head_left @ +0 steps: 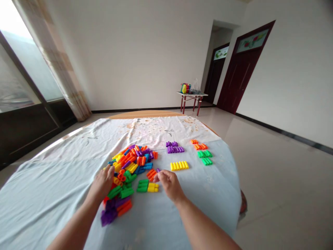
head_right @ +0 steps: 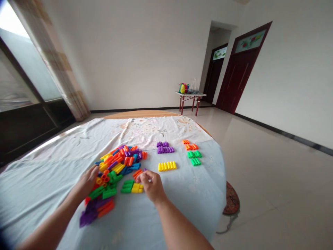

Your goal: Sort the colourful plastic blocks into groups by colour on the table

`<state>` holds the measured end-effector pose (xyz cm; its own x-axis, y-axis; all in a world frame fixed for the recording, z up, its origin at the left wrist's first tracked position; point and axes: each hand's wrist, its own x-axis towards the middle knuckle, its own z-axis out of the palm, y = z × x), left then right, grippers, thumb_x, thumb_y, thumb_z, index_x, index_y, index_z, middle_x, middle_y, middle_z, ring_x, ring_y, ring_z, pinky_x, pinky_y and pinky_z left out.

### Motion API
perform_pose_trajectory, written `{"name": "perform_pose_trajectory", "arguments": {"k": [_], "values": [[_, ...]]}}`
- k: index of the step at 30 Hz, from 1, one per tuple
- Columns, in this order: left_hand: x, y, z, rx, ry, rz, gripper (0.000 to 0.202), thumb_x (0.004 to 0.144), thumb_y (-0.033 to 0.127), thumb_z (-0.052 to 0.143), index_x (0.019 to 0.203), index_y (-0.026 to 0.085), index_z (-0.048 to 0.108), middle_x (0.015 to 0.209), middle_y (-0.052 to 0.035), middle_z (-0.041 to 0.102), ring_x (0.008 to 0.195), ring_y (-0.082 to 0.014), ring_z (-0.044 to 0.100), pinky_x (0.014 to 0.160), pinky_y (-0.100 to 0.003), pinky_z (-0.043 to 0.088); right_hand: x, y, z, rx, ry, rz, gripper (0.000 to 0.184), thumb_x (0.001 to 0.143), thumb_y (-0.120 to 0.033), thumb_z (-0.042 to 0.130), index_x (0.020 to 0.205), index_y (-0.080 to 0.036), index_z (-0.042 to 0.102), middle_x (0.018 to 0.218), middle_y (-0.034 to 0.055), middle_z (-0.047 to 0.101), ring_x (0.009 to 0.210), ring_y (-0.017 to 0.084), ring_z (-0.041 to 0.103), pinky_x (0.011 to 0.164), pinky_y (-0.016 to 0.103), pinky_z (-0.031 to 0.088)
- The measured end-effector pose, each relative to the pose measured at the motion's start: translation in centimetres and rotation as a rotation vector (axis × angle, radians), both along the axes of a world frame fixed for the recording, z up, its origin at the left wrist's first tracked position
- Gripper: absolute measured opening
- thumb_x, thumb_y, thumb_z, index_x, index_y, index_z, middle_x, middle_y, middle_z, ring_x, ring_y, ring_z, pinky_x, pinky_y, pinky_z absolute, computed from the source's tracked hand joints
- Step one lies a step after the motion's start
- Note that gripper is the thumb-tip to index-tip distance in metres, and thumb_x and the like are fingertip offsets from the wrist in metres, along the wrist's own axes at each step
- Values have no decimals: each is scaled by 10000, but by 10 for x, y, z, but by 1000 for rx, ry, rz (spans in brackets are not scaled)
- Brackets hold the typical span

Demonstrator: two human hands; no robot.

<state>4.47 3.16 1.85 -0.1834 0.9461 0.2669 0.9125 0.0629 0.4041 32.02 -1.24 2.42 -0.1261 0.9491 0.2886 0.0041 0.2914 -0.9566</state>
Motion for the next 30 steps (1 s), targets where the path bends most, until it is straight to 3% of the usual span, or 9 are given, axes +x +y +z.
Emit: {"name": "perform_pose_trajectory", "arguments": {"k": [8, 13, 18, 21, 23, 26, 30], "values": [[50, -5, 5, -64, -286, -77, 675, 849, 502, 185, 1257, 54, 481, 1345, -184, 456, 1288, -255, 360, 1088, -415, 252, -1, 0, -6, 21, -54, 4, 333, 873, -383, 444, 724, -164, 647, 715, 41, 677, 710, 155, 635, 679, 246, 478], [76, -10, 4, -44, -412, -187, 620, 852, 495, 230, 1252, 102, 495, 1375, -143, 435, 1313, -231, 322, 1115, -409, 204, 0, 4, -9, 9, -77, -10, 335, 868, -401, 448, 728, -172, 649, 713, 38, 679, 697, 158, 632, 652, 241, 476], [91, -19, 8, -69, -527, -257, 632, 845, 541, 225, 1263, 151, 495, 1356, -98, 470, 1287, -215, 368, 1095, -394, 263, 0, 7, -14, 18, -106, -41, 332, 872, -397, 443, 744, -175, 654, 700, 31, 672, 685, 155, 623, 648, 234, 468], [82, -18, 14, -51, -668, -265, 662, 841, 563, 210, 1251, 135, 506, 1331, -105, 496, 1255, -220, 414, 1078, -384, 293, 0, 7, -15, 25, -117, -60, 331, 876, -391, 441, 746, -174, 654, 712, 34, 674, 693, 158, 619, 648, 233, 463], [65, -15, 15, 18, -730, -207, 686, 832, 578, 210, 1214, 104, 528, 1281, -131, 537, 1196, -231, 478, 1048, -378, 335, 0, 8, -16, 25, -121, -65, 333, 881, -386, 434, 751, -172, 653, 719, 37, 675, 692, 159, 617, 641, 234, 459], [33, -11, 12, 115, -646, -38, 661, 828, 568, 205, 1140, 111, 567, 1176, -135, 604, 1100, -232, 548, 979, -358, 404, -1, 9, -18, 45, -145, -78, 324, 890, -364, 424, 762, -172, 651, 731, 41, 675, 703, 158, 616, 643, 233, 453], [3, -15, 3, 93, -527, 114, 559, 829, 488, 252, 1097, 127, 584, 1139, -157, 606, 1113, -271, 524, 993, -406, 371, -3, 11, -21, 133, -253, -149, 286, 888, -322, 438, 767, -170, 649, 750, 47, 661, 727, 154, 601, 675, 237, 439]]}}
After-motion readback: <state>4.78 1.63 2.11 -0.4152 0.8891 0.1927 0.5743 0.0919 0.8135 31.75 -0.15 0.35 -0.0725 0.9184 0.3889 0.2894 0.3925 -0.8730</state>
